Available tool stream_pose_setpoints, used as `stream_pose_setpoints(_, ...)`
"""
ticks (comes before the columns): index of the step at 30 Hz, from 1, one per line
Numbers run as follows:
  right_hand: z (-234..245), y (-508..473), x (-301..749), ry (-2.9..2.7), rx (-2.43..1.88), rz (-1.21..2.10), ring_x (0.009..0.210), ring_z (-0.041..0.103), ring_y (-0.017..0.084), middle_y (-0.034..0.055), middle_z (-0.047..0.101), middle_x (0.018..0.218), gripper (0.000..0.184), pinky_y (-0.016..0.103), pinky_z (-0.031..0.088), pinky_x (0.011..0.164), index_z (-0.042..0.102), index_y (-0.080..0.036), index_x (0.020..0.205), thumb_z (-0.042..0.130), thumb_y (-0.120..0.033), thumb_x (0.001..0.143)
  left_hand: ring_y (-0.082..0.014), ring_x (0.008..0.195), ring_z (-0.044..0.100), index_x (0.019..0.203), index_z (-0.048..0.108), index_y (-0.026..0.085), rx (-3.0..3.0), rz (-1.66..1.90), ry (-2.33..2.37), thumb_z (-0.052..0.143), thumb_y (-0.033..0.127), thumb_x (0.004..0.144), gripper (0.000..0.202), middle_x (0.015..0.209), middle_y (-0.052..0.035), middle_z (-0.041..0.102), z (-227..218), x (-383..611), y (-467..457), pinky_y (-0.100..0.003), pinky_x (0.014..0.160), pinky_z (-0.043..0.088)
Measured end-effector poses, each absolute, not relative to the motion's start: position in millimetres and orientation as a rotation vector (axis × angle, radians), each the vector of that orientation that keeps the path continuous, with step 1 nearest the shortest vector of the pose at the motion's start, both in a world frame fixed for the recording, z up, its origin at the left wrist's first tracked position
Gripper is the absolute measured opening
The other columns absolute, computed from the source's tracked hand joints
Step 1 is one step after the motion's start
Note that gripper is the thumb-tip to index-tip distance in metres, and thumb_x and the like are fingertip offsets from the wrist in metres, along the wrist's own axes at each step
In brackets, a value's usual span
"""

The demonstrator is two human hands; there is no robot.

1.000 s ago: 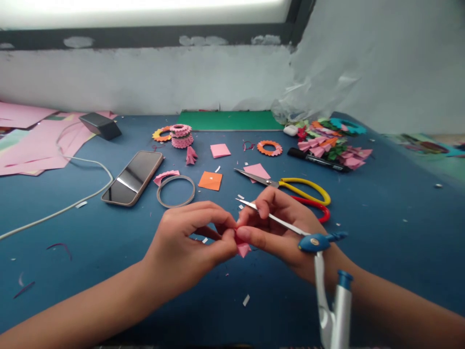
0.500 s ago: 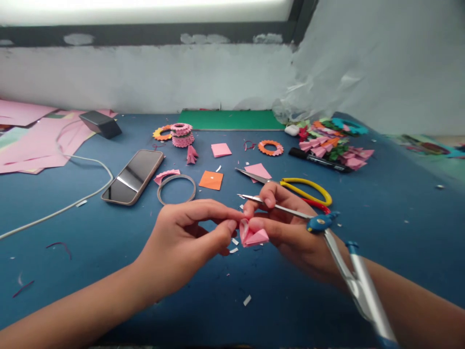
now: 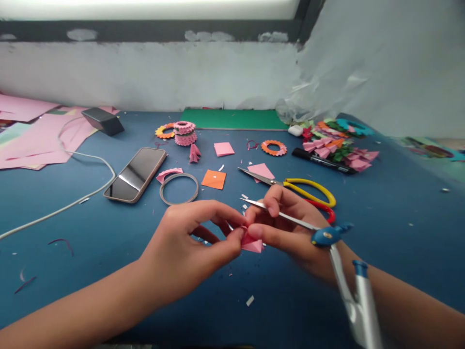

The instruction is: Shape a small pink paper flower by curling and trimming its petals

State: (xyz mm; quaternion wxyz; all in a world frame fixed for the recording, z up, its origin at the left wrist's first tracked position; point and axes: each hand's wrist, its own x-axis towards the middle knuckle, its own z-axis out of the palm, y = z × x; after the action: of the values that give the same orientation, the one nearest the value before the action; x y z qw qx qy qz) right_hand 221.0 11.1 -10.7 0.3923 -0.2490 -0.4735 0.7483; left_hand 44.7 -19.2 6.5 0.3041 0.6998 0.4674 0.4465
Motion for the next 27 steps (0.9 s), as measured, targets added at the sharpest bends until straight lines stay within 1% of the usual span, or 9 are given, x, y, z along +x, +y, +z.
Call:
stream_pose_setpoints(4,-8.5,12.0,220.7,-1.273,-0.694,1.847,0.065,0.061,0.006,-0.0037,0.065,0.078,0.031,0.018,0.050,0.063,0.041,-0.019,0.070,0.070,-0.009,0.076,-0.0069,0.054,0.063,0.072,0.070,0.016,1.913,1.176,1.220,0.069,0.012,0.071,0.004,0.064,0.0018,0.071,5.8,43.6,-18.2,-0.009,0.048,0.054)
stream_pose_setpoints(9,-10.4,13.5,221.1,-1.311,-0.709,1.848,0.065,0.063,0.007,-0.0028,0.065,0.078,0.031,0.019,0.051,0.061,0.041,-0.019,0.070,0.070,-0.011,0.076,-0.0083,0.056,0.062,0.073,0.069,0.012,2.111,1.214,1.176,0.069,0.009,0.071,0.004,0.066,-0.0014,0.070,0.3,42.6,-17.5,-0.013,0.052,0.055)
stream_pose_setpoints(15,-11.9,11.7,221.2,-1.303,-0.715,1.877,0.066,0.062,0.007,-0.0040,0.064,0.076,0.033,0.020,0.051,0.064,0.041,-0.019,0.069,0.072,-0.009,0.072,-0.0064,0.053,0.061,0.073,0.068,0.012,2.238,1.234,1.207,0.072,0.013,0.071,0.004,0.066,-0.0005,0.069,-3.5,42.1,-17.6,-0.012,0.050,0.053)
stream_pose_setpoints(20,-13.2,11.3,220.3,-1.238,-0.708,1.897,0.068,0.062,0.006,-0.0045,0.063,0.079,0.031,0.018,0.050,0.064,0.041,-0.019,0.072,0.071,-0.011,0.075,-0.0055,0.054,0.062,0.073,0.069,0.014,2.076,1.242,1.206,0.070,0.013,0.071,0.002,0.066,0.0014,0.071,-0.8,45.0,-15.7,-0.009,0.052,0.054)
stream_pose_setpoints(23,-12.1,11.3,219.1,-1.190,-0.651,1.904,0.070,0.063,0.007,-0.0041,0.064,0.080,0.030,0.018,0.050,0.064,0.041,-0.020,0.073,0.069,-0.011,0.076,-0.0052,0.055,0.064,0.076,0.070,0.017,1.962,1.240,1.217,0.066,0.011,0.075,0.007,0.068,0.0029,0.072,2.9,46.0,-15.6,-0.007,0.049,0.053)
stream_pose_setpoints(27,-8.6,11.4,218.1,-1.164,-0.622,1.870,0.069,0.062,0.008,-0.0034,0.064,0.077,0.032,0.019,0.050,0.064,0.039,-0.020,0.072,0.069,-0.010,0.075,-0.0085,0.056,0.065,0.078,0.069,0.017,1.929,1.295,1.214,0.067,0.012,0.073,0.007,0.068,0.0008,0.072,4.1,44.8,-17.0,-0.011,0.047,0.055)
